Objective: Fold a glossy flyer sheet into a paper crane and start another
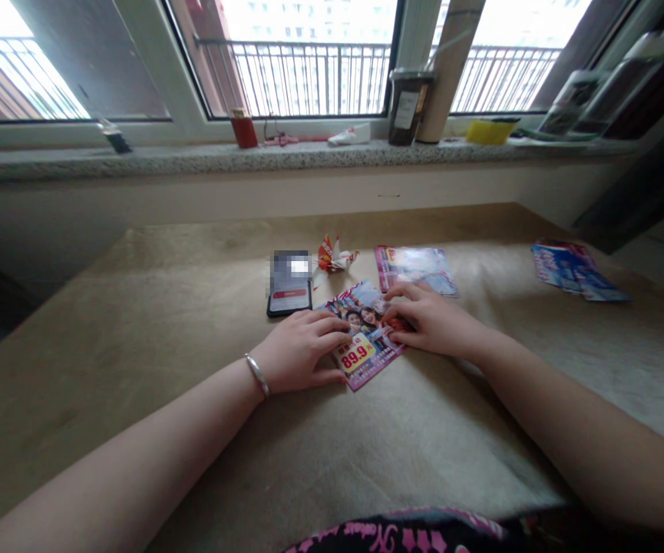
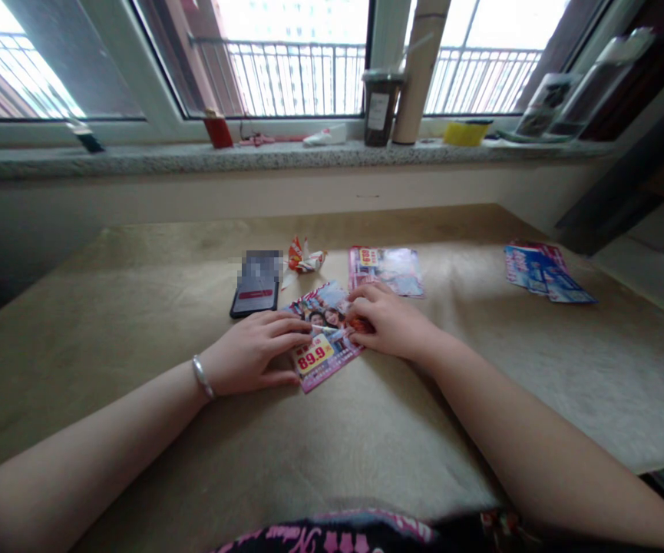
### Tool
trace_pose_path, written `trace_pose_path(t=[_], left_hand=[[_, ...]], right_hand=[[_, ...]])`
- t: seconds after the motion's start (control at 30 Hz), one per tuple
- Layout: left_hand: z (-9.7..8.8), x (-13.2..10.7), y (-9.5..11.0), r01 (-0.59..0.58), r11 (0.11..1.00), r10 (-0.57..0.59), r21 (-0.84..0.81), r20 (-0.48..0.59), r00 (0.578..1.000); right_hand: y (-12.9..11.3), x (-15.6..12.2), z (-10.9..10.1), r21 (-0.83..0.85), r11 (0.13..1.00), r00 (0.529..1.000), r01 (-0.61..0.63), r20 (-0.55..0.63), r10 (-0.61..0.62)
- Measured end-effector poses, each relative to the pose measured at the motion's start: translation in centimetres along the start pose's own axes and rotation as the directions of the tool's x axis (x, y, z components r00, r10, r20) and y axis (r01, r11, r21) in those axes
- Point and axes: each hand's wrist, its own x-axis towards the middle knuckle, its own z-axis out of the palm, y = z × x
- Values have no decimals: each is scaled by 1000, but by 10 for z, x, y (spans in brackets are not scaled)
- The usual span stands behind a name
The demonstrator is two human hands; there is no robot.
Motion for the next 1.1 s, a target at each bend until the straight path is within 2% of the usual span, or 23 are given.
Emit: trace_pose_path(t=[0.13,0.4,0.77,1.0,1.1], left_hand=[[1,1,0,-44,999,45,7,-8,999],[-1,0,0,-47,999,47,0,32,998],[-1,1,1,-57,998,56,20,38,998],[3,2,-2,-60,998,60,13,-23,998],[2,2,-1,-58,998,58,-4,-8,998]], right_hand=[[-2,1,0,41,990,990,132,51,-134],[-10,0,-2,82,976,971,200,120,-209],[-19,-1,-3,29,970,959,240,149,-241],[-18,-1,-3,28,971,960,236,151,-238],[-18,-1,-2,14,968,956,249,153,-249]])
